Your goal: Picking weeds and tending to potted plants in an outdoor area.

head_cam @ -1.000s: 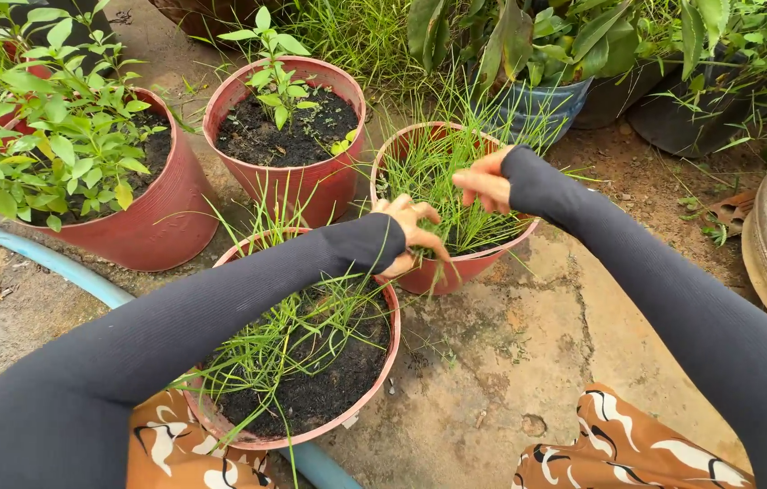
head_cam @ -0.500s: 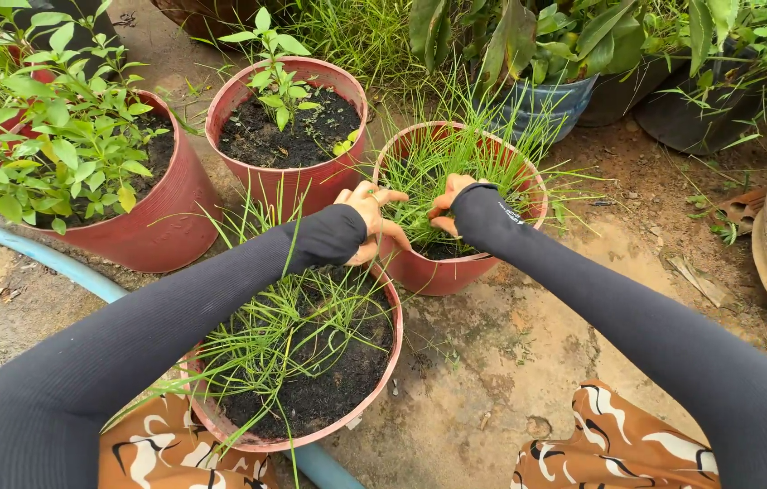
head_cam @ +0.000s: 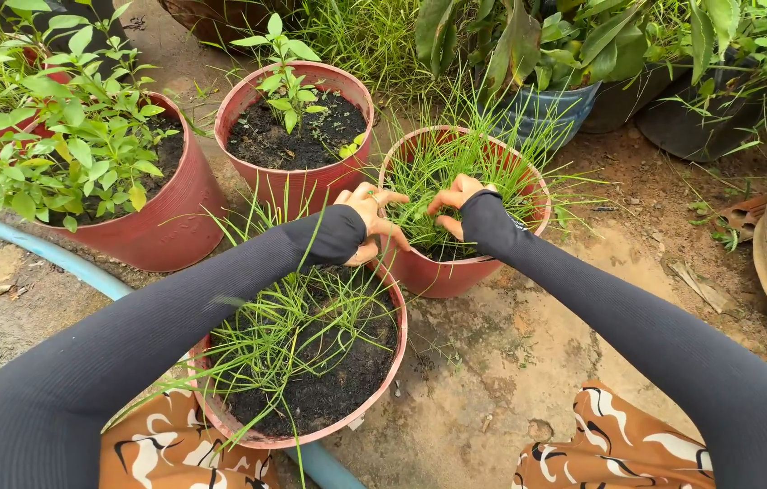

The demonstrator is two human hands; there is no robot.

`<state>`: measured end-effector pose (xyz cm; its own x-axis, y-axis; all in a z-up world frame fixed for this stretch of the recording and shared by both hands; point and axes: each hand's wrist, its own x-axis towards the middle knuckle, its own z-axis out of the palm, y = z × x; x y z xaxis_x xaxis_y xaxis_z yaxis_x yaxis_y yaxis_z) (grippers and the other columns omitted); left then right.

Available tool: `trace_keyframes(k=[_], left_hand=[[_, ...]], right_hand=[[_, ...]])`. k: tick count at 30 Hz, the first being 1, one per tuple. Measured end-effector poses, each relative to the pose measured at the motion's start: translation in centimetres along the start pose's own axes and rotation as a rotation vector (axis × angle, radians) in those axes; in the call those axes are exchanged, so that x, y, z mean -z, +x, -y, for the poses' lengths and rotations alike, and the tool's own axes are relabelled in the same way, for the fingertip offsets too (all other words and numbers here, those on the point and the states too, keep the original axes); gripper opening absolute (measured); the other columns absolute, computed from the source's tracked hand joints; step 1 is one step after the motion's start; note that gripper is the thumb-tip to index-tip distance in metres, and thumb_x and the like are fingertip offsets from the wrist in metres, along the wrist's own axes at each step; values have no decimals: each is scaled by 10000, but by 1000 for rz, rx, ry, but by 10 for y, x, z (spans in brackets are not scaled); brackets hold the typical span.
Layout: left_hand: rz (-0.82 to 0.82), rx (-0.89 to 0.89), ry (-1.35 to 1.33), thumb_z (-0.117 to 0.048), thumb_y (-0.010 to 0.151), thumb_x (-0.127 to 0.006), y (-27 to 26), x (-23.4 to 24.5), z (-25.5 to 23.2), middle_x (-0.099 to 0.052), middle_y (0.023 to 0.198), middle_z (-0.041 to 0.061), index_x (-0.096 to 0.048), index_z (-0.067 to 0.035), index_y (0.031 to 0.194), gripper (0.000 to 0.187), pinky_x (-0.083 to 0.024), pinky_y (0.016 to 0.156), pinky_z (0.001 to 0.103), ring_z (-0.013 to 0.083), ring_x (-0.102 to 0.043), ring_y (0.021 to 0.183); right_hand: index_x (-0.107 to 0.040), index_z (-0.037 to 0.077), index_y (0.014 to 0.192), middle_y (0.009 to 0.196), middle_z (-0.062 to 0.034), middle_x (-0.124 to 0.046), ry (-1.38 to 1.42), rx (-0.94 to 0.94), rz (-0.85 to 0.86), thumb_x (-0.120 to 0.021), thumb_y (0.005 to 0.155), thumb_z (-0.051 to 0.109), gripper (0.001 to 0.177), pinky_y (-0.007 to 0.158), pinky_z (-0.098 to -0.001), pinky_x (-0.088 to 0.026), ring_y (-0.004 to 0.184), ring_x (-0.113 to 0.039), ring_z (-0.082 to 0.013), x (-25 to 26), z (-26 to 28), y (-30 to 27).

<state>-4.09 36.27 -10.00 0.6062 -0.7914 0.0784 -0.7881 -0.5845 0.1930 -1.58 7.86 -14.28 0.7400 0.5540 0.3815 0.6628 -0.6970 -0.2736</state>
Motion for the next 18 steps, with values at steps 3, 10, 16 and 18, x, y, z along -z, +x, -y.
trace_keyframes(k=[3,10,16,18], left_hand=[[12,17,29,-123,618,-673,0,4,-3,-438,1536,11,-774,-479,1041,561,-436,950,537,317,-491,1212],[-33,-38,6,-115,644,-657,-4,5,-1,-413,1554,67,-777,-450,1061,547,-449,944,533,359,-481,1230],[19,-7,11,-121,639,-658,-2,8,-3,-391,1566,58,-769,-457,1076,562,-442,928,544,369,-478,1203],[45,2,18,-105,577,-652,1,8,-4,-398,1565,29,-774,-465,1041,599,-441,935,530,352,-475,1221]], right_hand=[[-762,264,946,921,-85,-553,-2,-5,46,-808,771,313,187,800,-492,-377,923,-581,-287,2,9,3],[-750,199,908,974,-88,-569,-12,-69,-36,-788,850,303,125,888,-474,-397,988,-593,-280,-14,-32,-2],[-750,159,951,1048,-121,-551,252,-403,-88,-794,835,345,223,842,-432,-500,943,-615,-275,4,-48,-8],[-790,141,939,1070,-150,-569,135,-310,-241,-827,846,300,188,902,-462,-451,1047,-543,-319,12,-48,-11]])
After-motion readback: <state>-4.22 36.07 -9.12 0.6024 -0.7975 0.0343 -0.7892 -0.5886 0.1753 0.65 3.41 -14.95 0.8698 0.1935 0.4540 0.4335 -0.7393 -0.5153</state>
